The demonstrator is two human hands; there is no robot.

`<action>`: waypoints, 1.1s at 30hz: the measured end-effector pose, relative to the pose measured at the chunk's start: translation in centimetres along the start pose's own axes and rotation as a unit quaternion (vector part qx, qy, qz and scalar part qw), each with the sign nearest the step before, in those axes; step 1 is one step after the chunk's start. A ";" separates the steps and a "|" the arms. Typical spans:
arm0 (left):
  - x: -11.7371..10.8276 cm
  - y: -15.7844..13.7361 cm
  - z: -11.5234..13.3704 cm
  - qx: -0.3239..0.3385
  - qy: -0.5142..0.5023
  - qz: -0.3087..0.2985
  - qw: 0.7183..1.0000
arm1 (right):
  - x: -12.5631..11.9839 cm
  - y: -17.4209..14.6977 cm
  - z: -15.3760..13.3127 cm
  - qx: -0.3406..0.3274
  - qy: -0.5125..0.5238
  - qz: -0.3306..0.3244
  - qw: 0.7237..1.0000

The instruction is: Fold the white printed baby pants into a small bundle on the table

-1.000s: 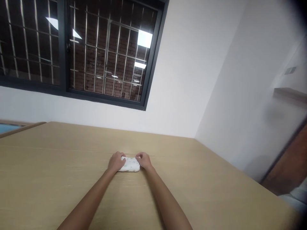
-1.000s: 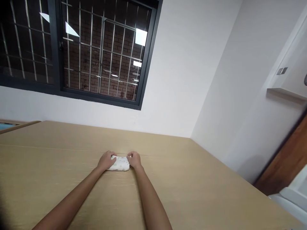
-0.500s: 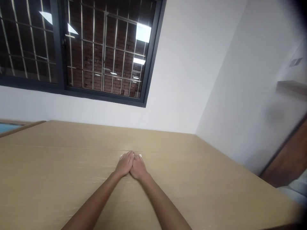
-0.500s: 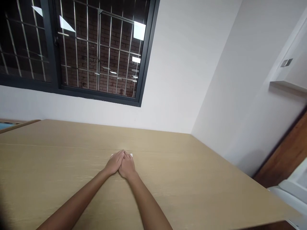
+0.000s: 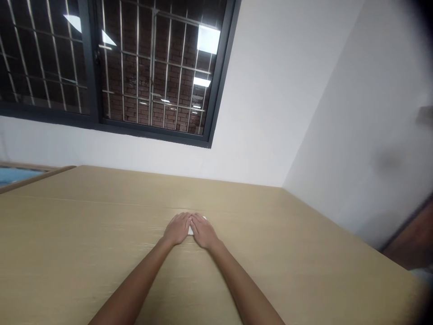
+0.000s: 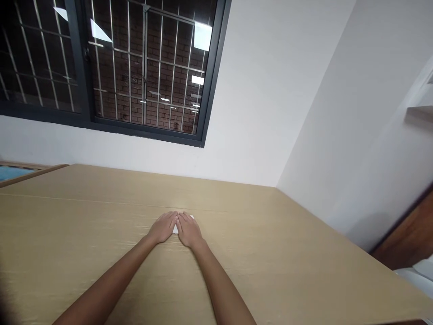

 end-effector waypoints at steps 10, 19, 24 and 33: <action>-0.1 -1.6 -2.2 -0.085 0.022 -0.009 0.996 | -2.2 -1.7 3.1 0.072 0.056 -0.077 0.993; -1.7 -1.2 -4.0 -0.108 0.028 0.096 0.989 | -3.1 -1.5 4.7 0.100 0.160 -0.001 0.982; -1.1 -0.9 -2.2 -0.031 0.018 0.091 0.995 | -2.3 -1.3 2.7 0.018 0.147 0.042 0.988; -0.7 -2.3 0.6 0.019 -0.019 -0.026 0.999 | -2.3 -3.5 0.7 0.009 0.126 0.010 0.992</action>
Point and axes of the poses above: each hand's wrist, its own y-axis towards the middle knuckle, its own x-axis out of the palm, z = x × y, the point moved 1 cm from there along y, towards the middle knuckle, and after that the axes turned 14 degrees about x, right-handed, at the moved point
